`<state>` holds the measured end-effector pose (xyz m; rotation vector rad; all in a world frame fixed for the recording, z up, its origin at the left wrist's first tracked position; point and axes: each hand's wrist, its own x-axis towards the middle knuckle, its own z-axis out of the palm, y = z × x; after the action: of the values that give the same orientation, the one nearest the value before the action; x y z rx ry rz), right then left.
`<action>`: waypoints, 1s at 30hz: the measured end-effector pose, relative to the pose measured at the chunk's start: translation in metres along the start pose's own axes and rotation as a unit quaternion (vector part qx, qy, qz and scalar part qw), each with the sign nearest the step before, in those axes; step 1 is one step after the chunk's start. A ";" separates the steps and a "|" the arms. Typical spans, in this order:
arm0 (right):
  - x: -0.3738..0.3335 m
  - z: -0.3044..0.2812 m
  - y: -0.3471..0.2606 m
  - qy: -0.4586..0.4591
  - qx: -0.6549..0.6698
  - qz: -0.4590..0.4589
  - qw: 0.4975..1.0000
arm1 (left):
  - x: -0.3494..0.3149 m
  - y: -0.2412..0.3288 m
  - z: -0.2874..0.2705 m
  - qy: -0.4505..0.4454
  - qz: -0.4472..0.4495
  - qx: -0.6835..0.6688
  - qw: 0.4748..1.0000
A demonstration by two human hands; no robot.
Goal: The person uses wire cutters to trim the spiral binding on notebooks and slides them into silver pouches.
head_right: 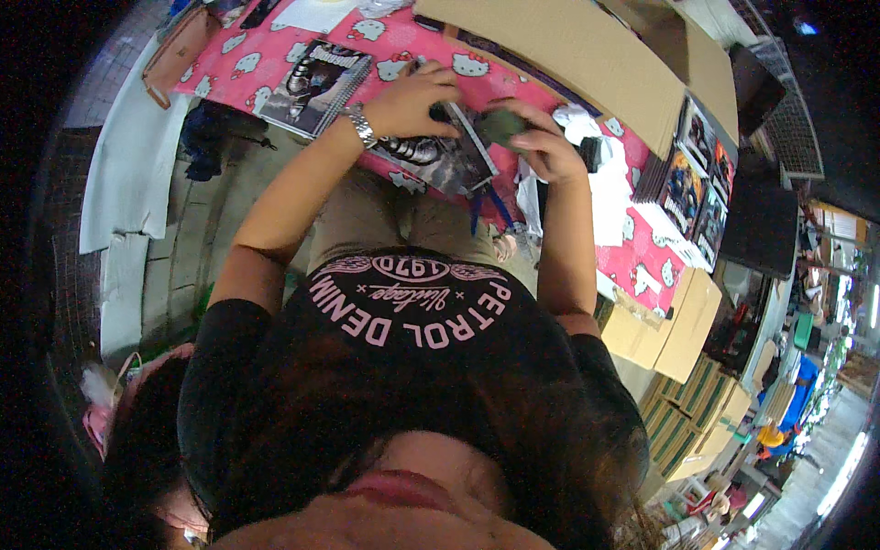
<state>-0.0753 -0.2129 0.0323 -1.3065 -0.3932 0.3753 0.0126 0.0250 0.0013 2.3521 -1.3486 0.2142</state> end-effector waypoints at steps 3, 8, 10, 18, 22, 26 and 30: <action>0.003 -0.012 0.006 0.021 -0.146 0.071 0.987 | 0.000 0.007 -0.006 -0.024 -0.015 -0.024 0.999; -0.005 -0.012 0.002 -0.006 -0.030 0.028 0.999 | 0.007 0.010 0.010 0.005 0.030 -0.066 0.997; 0.003 -0.012 0.000 0.020 -0.140 0.070 0.987 | 0.006 0.006 0.006 0.001 0.036 -0.085 0.996; 0.012 0.004 -0.006 0.025 -0.007 0.034 0.999 | 0.007 0.000 0.011 0.045 0.029 -0.101 0.993; 0.014 0.004 -0.006 0.051 -0.161 0.090 0.981 | 0.004 0.010 -0.012 -0.003 0.005 -0.106 0.994; 0.024 -0.002 -0.009 0.019 -0.041 0.033 0.998 | 0.003 -0.007 0.009 0.074 0.025 -0.120 0.990; 0.028 -0.003 0.000 0.047 -0.023 0.038 0.998 | 0.001 -0.010 0.004 0.051 0.036 -0.185 0.981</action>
<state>-0.0488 -0.2021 0.0339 -1.3810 -0.2750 0.3694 0.0214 0.0272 -0.0045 1.9614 -1.2990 0.0934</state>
